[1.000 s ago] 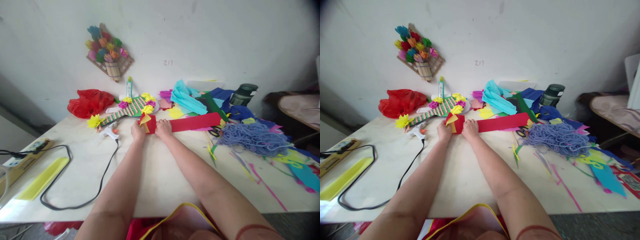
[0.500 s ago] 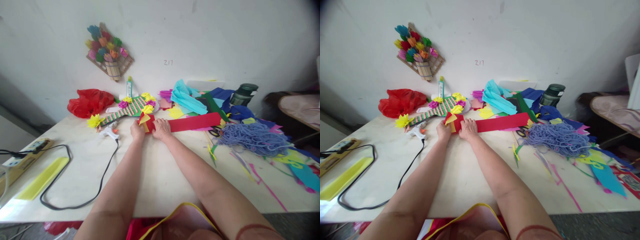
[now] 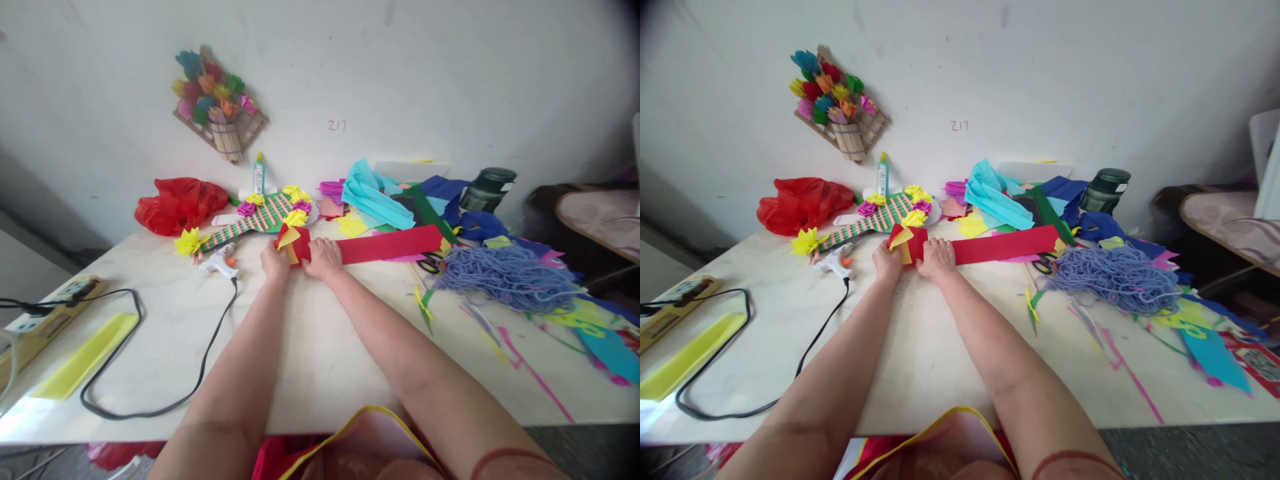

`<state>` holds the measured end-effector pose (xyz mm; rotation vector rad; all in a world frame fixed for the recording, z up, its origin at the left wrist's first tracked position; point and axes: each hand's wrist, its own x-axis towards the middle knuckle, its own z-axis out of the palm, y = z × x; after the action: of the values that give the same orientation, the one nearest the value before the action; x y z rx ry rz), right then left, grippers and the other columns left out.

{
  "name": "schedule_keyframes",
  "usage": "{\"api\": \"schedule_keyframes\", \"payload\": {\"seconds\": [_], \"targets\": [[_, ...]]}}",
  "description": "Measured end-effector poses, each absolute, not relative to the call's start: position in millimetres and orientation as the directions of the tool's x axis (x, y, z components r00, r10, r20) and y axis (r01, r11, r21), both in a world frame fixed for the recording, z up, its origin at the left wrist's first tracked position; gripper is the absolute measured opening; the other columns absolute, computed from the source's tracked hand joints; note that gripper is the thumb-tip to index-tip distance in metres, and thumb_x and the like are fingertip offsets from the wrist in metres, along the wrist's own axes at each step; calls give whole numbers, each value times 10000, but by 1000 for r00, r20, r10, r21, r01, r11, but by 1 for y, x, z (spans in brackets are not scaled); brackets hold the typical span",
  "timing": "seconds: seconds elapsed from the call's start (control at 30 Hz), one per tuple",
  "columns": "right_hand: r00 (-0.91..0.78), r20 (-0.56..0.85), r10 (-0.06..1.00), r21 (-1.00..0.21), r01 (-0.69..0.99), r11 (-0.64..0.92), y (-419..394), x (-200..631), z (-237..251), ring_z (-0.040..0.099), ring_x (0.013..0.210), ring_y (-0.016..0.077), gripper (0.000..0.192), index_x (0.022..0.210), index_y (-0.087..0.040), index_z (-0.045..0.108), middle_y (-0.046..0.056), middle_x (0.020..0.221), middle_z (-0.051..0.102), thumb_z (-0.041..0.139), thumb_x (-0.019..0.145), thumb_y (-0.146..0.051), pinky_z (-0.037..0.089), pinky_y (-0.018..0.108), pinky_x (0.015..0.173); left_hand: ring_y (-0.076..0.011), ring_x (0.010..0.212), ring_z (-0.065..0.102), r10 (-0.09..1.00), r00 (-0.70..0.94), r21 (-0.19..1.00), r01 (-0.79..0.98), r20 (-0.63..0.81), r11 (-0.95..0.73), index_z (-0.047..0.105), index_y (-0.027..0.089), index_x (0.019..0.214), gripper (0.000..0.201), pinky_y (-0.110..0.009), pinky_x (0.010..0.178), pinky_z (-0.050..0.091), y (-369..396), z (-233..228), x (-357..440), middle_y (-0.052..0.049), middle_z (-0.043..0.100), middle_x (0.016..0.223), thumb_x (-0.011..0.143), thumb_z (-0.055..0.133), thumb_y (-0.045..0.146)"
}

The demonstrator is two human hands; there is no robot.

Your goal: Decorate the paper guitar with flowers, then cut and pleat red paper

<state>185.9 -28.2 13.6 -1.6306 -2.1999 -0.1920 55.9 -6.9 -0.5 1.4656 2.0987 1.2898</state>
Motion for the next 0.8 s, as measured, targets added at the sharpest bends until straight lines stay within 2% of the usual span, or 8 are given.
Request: {"api": "schedule_keyframes", "payload": {"seconds": [0.2, 0.3, 0.43, 0.53, 0.7, 0.8], "targets": [[-222, 395, 891, -115, 951, 288, -24, 187, 9, 486, 969, 258, 262, 942, -137, 641, 133, 989, 609, 480, 758, -231, 355, 375, 849, -175, 851, 623, 849, -453, 803, 593, 270, 61, 606, 195, 1028, 336, -228, 714, 462, -5, -2, 56, -47, 675, 926, 731, 450, 217], [-187, 403, 896, -169, 947, 274, -21, 189, 8, 507, 962, 245, 260, 927, -147, 647, 122, 975, 622, 452, 771, -220, 370, 358, 842, -173, 848, 624, 846, -458, 817, 575, 274, 47, 610, 194, 1010, 322, -224, 713, 463, -5, -2, 56, -47, 676, 908, 727, 458, 215], [-14, 348, 937, -363, 920, 149, -14, 196, 6, 550, 936, 213, 307, 973, -178, 631, 90, 1004, 634, 373, 819, -240, 407, 310, 780, -167, 839, 623, 833, -489, 865, 501, 259, 25, 613, 188, 989, 294, -219, 709, 468, -4, -3, 54, -47, 675, 901, 740, 463, 230], [79, 297, 952, -542, 834, 100, -7, 203, 5, 579, 899, 186, 340, 992, -173, 629, 70, 975, 657, 346, 824, -261, 422, 272, 758, -167, 836, 624, 827, -506, 906, 423, 245, -9, 612, 180, 999, 297, -220, 697, 475, -1, -6, 52, -50, 675, 911, 743, 475, 240], [225, 291, 930, -830, 543, 129, 4, 210, 1, 584, 758, 161, 212, 767, -162, 647, 24, 765, 663, 464, 725, -260, 439, 246, 710, -189, 778, 628, 798, -548, 949, 304, 250, -89, 621, 139, 955, 284, -250, 657, 483, 3, -10, 51, -61, 669, 827, 711, 517, 240], [272, 290, 917, -887, 436, 151, 6, 210, -2, 570, 713, 153, 133, 672, -180, 619, -10, 681, 633, 508, 683, -253, 442, 247, 696, -185, 727, 622, 788, -559, 957, 258, 258, -131, 624, 131, 906, 252, -251, 633, 480, 2, -9, 53, -50, 658, 768, 693, 530, 229]]}}
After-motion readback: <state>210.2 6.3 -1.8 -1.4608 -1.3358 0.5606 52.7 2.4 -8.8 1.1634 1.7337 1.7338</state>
